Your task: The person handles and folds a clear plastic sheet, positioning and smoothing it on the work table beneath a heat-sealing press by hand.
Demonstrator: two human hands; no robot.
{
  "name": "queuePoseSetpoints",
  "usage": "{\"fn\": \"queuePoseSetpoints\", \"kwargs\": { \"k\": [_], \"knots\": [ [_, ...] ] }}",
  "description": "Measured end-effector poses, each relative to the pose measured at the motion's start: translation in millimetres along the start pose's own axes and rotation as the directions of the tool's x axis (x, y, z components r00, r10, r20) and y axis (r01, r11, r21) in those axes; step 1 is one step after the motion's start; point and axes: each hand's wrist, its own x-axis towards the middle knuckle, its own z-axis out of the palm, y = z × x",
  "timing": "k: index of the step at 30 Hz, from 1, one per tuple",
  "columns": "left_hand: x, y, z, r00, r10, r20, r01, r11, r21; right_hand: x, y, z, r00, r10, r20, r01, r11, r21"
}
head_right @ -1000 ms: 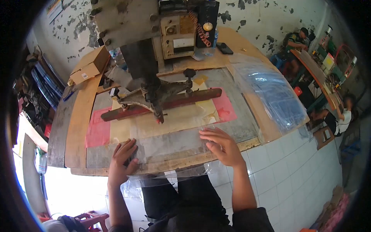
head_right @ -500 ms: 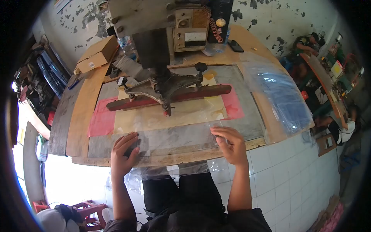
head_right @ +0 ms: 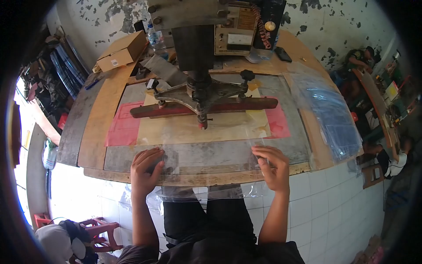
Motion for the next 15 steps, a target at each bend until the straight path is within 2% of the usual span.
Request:
{"fn": "queuePoseSetpoints", "kwargs": {
  "k": [15],
  "knots": [
    [-0.2,2.3,-0.8,0.999,-0.035,-0.01,0.034,0.999,-0.037,0.4,-2.9,-0.3,1.0,0.004,0.001,-0.004,1.0,-0.015]
  ]
}}
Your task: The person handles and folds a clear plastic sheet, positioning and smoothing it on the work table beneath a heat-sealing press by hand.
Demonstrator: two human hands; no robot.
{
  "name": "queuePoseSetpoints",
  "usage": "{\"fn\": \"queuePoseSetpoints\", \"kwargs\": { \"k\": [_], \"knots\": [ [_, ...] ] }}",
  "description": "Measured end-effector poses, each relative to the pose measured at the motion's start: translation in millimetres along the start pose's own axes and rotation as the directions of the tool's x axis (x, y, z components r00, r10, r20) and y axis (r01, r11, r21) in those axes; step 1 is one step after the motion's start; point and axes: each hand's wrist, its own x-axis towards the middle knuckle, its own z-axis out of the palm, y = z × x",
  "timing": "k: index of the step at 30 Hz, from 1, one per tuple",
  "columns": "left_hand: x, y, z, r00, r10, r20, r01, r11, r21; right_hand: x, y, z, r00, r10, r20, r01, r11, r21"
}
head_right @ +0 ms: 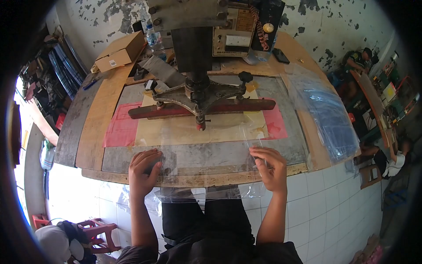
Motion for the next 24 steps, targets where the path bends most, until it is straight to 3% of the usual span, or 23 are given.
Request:
{"fn": "queuePoseSetpoints", "kwargs": {
  "k": [24],
  "knots": [
    [-1.6,-1.2,1.4,1.0,-0.014,-0.016,0.014,1.0,0.008,0.1,0.7,0.3,1.0,-0.006,-0.001,0.006,1.0,-0.016]
  ]
}}
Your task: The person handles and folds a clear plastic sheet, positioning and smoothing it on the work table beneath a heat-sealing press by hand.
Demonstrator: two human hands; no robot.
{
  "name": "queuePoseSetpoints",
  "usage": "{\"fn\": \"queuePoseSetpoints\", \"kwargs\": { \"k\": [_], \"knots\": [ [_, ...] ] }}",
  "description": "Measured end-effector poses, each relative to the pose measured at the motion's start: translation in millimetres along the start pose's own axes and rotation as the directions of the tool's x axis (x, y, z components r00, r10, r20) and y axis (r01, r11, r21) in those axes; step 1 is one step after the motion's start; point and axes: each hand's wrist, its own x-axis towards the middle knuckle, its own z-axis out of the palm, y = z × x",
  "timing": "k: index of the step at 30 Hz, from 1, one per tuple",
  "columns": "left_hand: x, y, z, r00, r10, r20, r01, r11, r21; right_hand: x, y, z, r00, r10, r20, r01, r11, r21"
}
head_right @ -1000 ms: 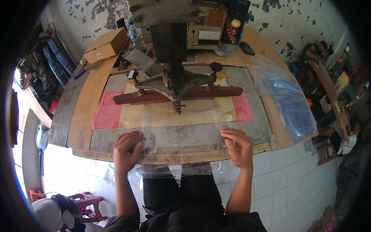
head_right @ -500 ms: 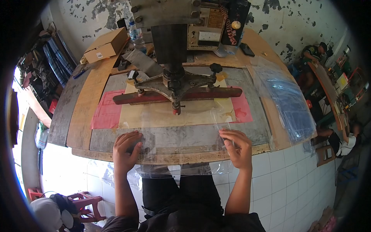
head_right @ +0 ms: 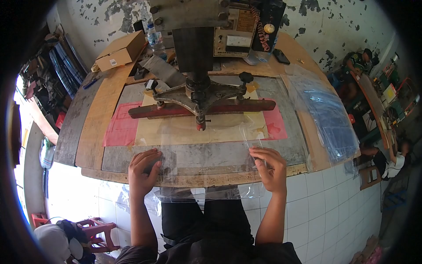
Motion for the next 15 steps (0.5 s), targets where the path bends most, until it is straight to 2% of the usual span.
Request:
{"fn": "queuePoseSetpoints", "kwargs": {
  "k": [15],
  "knots": [
    [0.0,-0.5,0.1,1.0,0.002,0.0,-0.002,1.0,0.001,0.1,0.1,0.3,1.0,-0.003,0.004,0.003,1.0,-0.013]
  ]
}}
